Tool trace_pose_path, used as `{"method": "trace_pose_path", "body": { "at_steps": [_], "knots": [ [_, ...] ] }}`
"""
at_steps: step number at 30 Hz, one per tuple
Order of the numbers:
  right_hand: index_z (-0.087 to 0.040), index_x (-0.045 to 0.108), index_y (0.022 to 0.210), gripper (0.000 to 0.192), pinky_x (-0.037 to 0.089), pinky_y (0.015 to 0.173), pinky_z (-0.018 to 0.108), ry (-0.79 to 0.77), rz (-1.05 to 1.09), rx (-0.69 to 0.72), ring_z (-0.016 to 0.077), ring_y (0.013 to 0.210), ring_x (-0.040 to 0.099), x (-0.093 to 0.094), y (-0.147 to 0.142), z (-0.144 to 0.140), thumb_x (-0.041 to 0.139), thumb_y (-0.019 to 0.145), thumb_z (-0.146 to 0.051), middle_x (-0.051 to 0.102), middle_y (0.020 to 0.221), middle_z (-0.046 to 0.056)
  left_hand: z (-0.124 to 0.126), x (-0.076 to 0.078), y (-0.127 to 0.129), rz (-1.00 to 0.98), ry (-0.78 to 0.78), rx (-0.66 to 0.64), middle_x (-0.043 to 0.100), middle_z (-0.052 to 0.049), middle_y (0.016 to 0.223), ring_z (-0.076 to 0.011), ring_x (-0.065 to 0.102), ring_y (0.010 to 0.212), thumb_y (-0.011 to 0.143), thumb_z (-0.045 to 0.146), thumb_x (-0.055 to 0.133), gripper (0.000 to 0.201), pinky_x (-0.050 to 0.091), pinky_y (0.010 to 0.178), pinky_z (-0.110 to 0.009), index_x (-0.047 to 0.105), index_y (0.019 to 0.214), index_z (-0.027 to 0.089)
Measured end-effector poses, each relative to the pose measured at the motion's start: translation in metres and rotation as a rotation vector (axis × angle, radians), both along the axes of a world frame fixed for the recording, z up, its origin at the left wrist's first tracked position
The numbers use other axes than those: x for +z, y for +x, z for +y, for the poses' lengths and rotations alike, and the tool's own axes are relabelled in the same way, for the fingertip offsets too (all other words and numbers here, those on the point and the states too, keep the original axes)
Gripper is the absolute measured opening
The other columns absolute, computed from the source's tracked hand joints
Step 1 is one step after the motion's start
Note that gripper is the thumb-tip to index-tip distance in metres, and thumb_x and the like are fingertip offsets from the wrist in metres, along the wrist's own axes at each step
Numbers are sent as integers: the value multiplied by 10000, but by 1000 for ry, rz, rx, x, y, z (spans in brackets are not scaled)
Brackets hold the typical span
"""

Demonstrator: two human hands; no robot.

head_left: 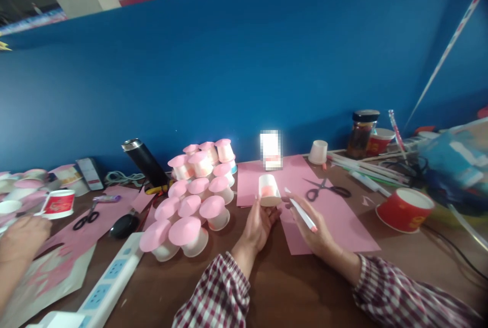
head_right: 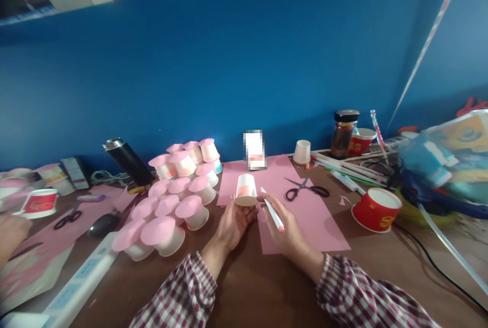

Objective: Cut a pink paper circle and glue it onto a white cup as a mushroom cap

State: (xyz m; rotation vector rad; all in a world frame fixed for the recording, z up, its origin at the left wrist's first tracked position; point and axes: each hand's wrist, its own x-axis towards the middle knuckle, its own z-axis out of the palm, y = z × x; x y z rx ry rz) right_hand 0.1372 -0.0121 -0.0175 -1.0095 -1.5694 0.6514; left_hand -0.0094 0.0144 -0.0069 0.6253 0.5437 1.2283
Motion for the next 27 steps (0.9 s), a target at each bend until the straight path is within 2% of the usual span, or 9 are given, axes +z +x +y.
{"method": "trace_pose_path", "body": {
  "at_steps": [6,10,17,22,25,27],
  "knots": [
    [-247,508,1247,349,501,904,405,-4,50,-66,228,1058,598,-6,1,5,490,908,-327,587,1221,96,-5,0,0,53,86,-13,601,-114,1139,-227,552,1056,840,348,548,310,429,926,-418,592,1079,157],
    [-246,530,1226,350,519,884,404,-3,100,-58,241,1065,599,-7,0,6,504,897,-362,599,1210,94,-8,4,-1,84,145,-29,598,-108,1142,-213,557,1045,841,348,552,302,436,913,-392,593,1080,169],
    [-235,545,1223,389,503,916,410,52,105,-9,258,1071,601,-3,1,2,495,889,-427,608,1212,103,-7,1,-1,111,138,-26,614,-102,1104,-217,561,1058,820,340,592,281,427,930,-405,594,1043,169],
    [-241,529,1229,339,482,945,426,61,82,34,252,1078,595,-4,-1,0,483,908,-339,610,1199,95,-5,2,-1,120,138,0,650,-111,1048,-214,596,1008,811,328,607,272,423,935,-408,610,1013,145],
    [-240,514,1229,321,474,958,426,85,62,90,246,1102,577,0,-1,-3,464,917,-294,598,1209,96,-4,1,-1,122,111,17,672,-95,967,-197,619,944,796,307,628,222,433,919,-396,627,942,140],
    [-237,518,1219,310,480,949,411,88,23,75,237,1087,583,4,-1,-5,471,913,-260,601,1196,92,-4,1,0,118,94,8,677,-93,951,-196,625,926,790,299,634,210,439,905,-394,631,927,141]
  ]
}}
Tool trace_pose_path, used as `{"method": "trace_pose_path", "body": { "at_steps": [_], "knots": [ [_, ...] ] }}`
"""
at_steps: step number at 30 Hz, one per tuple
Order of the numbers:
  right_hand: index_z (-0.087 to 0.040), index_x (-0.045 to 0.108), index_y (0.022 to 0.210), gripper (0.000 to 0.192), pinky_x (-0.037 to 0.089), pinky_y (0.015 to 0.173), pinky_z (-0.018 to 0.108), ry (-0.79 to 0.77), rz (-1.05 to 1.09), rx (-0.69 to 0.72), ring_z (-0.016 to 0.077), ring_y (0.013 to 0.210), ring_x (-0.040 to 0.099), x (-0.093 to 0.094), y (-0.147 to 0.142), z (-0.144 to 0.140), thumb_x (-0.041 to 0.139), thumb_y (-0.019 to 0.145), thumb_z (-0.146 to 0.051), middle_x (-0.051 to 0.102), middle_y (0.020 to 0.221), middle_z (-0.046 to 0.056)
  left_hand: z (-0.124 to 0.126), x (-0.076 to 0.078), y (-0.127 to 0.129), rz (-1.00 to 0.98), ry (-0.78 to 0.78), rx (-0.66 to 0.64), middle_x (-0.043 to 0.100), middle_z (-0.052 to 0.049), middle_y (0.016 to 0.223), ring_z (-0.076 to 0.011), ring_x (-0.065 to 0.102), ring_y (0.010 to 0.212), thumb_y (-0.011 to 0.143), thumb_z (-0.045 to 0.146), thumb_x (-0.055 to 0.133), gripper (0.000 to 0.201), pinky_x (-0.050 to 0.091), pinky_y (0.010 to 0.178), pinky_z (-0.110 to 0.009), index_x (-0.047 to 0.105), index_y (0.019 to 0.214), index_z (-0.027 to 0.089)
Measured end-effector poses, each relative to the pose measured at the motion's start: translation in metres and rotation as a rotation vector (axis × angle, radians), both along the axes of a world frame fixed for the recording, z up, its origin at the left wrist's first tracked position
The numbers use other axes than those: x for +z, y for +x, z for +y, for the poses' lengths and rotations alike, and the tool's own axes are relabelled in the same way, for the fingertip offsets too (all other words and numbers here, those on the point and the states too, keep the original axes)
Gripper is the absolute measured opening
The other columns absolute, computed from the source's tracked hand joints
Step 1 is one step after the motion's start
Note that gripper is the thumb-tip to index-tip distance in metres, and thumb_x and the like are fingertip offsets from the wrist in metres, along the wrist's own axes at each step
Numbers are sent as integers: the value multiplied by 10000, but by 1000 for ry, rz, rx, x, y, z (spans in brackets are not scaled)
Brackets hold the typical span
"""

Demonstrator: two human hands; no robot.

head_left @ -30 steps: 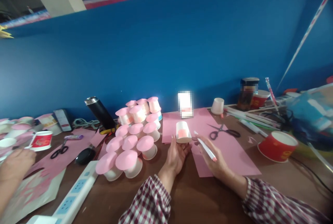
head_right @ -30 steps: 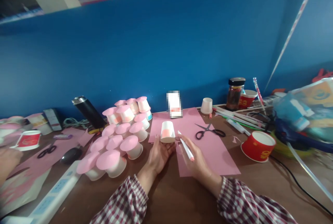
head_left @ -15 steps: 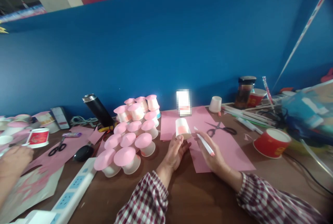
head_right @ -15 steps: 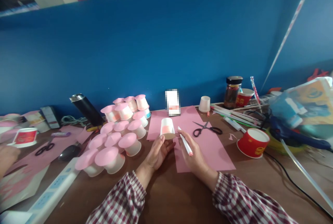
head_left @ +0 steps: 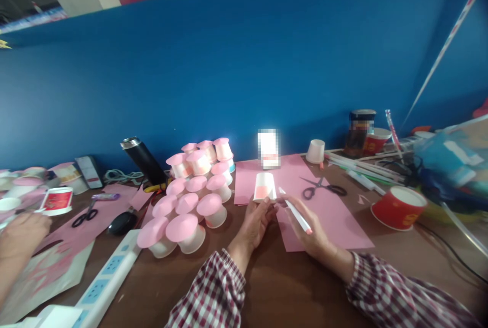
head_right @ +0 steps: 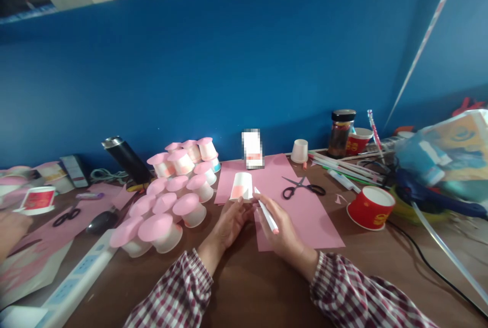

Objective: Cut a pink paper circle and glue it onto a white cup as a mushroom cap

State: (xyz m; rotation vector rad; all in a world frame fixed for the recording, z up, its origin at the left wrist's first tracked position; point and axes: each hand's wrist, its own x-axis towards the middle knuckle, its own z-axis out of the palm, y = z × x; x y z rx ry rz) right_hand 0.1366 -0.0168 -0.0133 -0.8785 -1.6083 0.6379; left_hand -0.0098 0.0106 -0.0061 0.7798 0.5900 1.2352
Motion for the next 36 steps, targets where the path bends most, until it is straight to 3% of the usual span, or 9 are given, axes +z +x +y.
{"method": "trace_pose_path", "body": {
  "at_steps": [6,10,15,23,28,36],
  "knots": [
    [-226,539,1195,298,486,923,387,23,-86,-81,232,1042,603,4,-1,-2,486,902,-235,622,1150,90,-1,0,1,-22,-10,-12,679,-111,970,-219,610,972,803,267,610,176,440,891,-393,643,907,128],
    [-227,493,1228,313,498,900,401,70,-39,-132,233,1039,604,1,-1,0,440,919,-247,617,1157,99,-3,4,-1,-133,-37,-108,679,-120,986,-219,608,979,830,283,564,213,402,954,-401,658,917,113],
    [-212,492,1201,293,474,922,397,59,-157,-202,238,1063,586,4,0,1,450,911,-229,601,1164,113,-5,5,-1,-264,-76,-180,673,-124,1006,-240,596,1011,837,310,543,266,369,984,-413,656,965,106],
    [-201,398,1296,469,486,917,397,26,-182,-245,258,1106,562,1,1,2,547,856,-265,561,1223,126,-6,1,1,-287,-119,-248,663,-114,997,-208,609,887,839,312,531,299,429,848,-372,624,1056,129],
    [-218,415,1275,409,482,930,405,-12,-159,-247,249,1112,563,-4,3,5,509,877,-245,559,1238,118,-6,1,1,-305,-134,-247,664,-108,955,-204,605,902,852,258,516,236,419,871,-371,631,1004,121],
    [-215,434,1260,374,497,915,405,4,-172,-239,249,1093,581,-6,1,6,484,890,-242,579,1216,123,-6,3,3,-301,-145,-274,656,-132,1009,-212,604,897,855,334,488,337,420,871,-376,621,1059,101]
  ]
}}
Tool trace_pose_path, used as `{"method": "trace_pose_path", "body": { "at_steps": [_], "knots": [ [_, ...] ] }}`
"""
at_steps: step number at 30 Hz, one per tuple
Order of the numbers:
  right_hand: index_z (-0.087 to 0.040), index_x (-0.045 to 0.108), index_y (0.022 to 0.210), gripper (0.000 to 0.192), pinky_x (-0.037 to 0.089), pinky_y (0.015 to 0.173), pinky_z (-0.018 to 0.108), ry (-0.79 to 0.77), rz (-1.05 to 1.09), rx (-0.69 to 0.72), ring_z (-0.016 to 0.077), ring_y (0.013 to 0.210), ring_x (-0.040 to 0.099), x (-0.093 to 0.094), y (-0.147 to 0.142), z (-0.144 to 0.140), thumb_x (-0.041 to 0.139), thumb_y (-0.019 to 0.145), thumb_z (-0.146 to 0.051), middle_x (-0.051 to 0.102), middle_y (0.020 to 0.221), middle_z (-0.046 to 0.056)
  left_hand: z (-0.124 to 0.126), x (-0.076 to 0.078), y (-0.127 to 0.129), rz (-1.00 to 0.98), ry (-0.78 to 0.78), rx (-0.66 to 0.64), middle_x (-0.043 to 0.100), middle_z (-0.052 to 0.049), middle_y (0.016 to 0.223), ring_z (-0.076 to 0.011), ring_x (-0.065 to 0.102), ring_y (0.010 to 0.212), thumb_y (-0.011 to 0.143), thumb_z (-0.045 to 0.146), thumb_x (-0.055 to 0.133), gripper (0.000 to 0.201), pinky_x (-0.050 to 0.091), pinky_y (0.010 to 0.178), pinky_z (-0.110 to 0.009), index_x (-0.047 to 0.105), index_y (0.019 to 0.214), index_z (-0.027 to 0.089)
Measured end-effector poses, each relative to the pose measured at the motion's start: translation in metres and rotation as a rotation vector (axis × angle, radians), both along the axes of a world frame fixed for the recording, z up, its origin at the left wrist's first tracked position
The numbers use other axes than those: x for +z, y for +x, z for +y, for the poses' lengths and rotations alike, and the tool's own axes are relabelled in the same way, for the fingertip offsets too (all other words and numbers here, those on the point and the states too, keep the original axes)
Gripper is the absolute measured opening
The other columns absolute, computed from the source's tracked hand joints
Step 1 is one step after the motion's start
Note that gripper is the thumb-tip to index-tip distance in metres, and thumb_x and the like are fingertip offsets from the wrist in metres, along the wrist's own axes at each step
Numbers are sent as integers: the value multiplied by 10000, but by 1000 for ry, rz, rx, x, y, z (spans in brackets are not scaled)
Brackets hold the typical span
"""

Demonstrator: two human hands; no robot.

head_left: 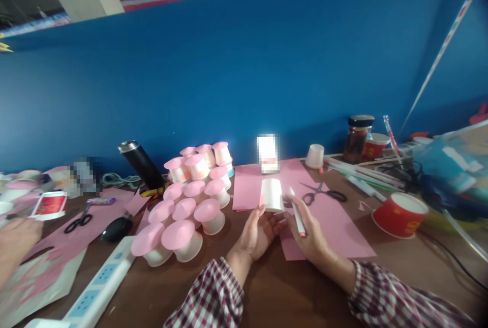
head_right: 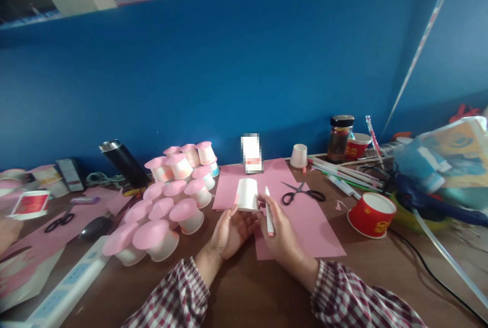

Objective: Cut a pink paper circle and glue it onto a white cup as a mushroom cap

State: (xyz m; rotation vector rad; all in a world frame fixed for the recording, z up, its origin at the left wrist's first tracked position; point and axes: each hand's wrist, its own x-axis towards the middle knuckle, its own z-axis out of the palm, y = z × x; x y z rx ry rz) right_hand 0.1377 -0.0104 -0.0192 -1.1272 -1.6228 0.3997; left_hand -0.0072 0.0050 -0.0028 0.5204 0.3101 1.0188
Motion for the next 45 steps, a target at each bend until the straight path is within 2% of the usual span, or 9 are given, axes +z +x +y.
{"method": "trace_pose_path", "body": {
  "at_steps": [8,17,24,31,38,45],
  "knots": [
    [-216,400,1304,433,499,913,405,-32,-18,27,251,1113,568,-1,1,-1,499,884,-242,563,1241,129,0,-1,0,117,27,59,658,-100,975,-199,604,886,801,318,587,246,417,870,-372,626,970,144],
    [-221,382,1318,447,487,929,410,-35,6,16,246,1137,554,-8,3,3,498,887,-243,555,1254,126,-3,-5,2,211,125,44,647,-134,1049,-228,614,950,838,284,547,275,435,862,-397,590,1062,132],
    [-220,394,1319,433,490,924,422,-8,6,11,253,1130,561,-8,3,4,477,894,-233,562,1251,130,-5,1,3,207,143,31,642,-134,1088,-238,614,972,845,265,537,333,444,851,-396,542,1162,163],
    [-224,397,1312,439,489,926,419,-21,16,24,247,1130,559,-6,3,3,491,883,-229,558,1254,124,-3,-1,3,214,131,50,651,-128,1047,-234,621,947,843,278,540,251,456,824,-380,593,1050,146],
    [-228,381,1321,435,483,934,410,-29,18,41,240,1137,552,-7,3,3,465,895,-221,545,1269,117,-6,1,3,251,154,46,617,-143,1134,-249,609,988,854,263,519,298,448,854,-411,565,1127,153],
    [-224,397,1314,420,480,940,412,-38,40,40,238,1135,556,-8,3,5,464,900,-232,554,1257,122,-4,-2,4,269,144,54,634,-142,1099,-239,630,927,832,293,555,327,462,822,-397,572,1124,147]
  ]
}}
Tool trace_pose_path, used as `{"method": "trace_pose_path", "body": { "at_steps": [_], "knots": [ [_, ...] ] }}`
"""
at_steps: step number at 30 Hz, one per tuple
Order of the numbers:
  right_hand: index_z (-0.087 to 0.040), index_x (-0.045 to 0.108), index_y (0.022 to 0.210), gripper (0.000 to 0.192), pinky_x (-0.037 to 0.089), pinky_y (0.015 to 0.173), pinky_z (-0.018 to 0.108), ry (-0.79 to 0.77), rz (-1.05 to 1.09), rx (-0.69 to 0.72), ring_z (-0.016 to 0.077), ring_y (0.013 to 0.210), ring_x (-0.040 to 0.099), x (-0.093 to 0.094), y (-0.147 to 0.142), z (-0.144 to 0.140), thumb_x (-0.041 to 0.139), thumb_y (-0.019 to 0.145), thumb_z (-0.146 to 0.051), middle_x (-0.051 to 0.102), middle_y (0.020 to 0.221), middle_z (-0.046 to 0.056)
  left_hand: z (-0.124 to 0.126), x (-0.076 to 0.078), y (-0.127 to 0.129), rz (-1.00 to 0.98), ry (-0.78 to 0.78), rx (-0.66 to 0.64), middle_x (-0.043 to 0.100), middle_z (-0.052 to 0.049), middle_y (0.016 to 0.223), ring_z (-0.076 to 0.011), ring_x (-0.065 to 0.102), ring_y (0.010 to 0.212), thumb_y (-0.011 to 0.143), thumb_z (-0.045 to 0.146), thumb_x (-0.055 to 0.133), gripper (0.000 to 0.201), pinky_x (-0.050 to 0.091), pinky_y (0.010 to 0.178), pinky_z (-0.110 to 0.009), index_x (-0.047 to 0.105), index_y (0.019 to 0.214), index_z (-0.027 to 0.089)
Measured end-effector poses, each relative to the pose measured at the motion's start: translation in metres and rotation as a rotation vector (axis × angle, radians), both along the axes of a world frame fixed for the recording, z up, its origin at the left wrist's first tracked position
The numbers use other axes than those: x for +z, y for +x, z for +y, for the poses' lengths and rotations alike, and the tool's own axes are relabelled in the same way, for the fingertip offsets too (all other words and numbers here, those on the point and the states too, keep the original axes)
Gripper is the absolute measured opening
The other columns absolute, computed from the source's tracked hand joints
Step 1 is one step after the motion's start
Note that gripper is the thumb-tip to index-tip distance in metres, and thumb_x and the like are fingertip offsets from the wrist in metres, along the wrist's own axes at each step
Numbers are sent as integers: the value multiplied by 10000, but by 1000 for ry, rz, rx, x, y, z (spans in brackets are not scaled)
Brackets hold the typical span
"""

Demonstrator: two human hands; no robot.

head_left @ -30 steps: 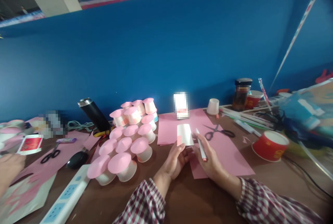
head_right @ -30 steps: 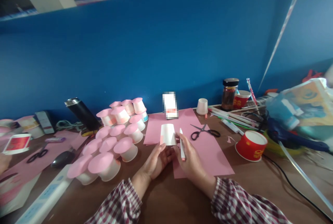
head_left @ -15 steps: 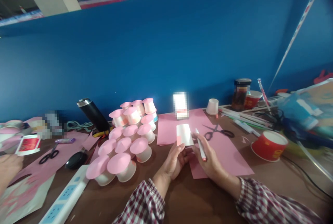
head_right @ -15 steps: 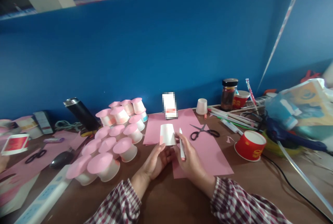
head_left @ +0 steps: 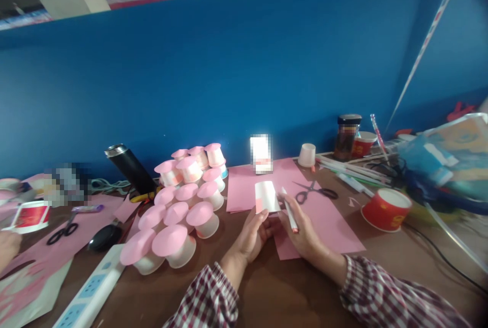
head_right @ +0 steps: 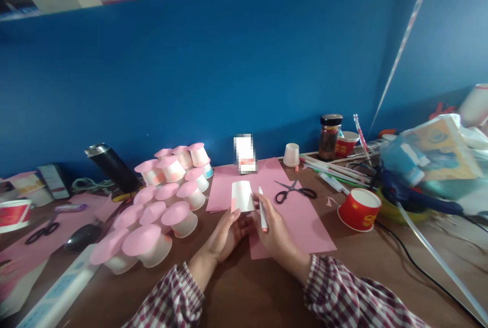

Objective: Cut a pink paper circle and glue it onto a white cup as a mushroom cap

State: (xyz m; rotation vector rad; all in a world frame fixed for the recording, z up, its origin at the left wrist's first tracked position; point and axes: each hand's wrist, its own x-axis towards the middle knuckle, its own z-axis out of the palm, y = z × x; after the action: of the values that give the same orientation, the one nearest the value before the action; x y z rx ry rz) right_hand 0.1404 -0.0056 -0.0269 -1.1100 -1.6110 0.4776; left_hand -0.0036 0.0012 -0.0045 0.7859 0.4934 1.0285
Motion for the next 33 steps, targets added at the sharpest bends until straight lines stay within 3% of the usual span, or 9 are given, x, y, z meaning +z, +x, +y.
{"method": "trace_pose_path", "body": {
  "at_steps": [26,33],
  "knots": [
    [-225,404,1306,414,480,931,402,-21,2,1,240,1108,567,-5,-1,3,456,896,-234,563,1239,114,4,-4,0,1,-18,11,644,-130,1033,-202,632,853,855,284,530,284,462,772,-345,577,1091,135],
    [-223,428,1303,411,489,899,398,-7,-49,-29,251,1088,575,-5,-4,6,443,892,-231,588,1201,115,4,-6,3,10,12,69,651,-101,1005,-183,635,831,836,271,558,295,482,779,-348,576,1109,162]
  ]
}}
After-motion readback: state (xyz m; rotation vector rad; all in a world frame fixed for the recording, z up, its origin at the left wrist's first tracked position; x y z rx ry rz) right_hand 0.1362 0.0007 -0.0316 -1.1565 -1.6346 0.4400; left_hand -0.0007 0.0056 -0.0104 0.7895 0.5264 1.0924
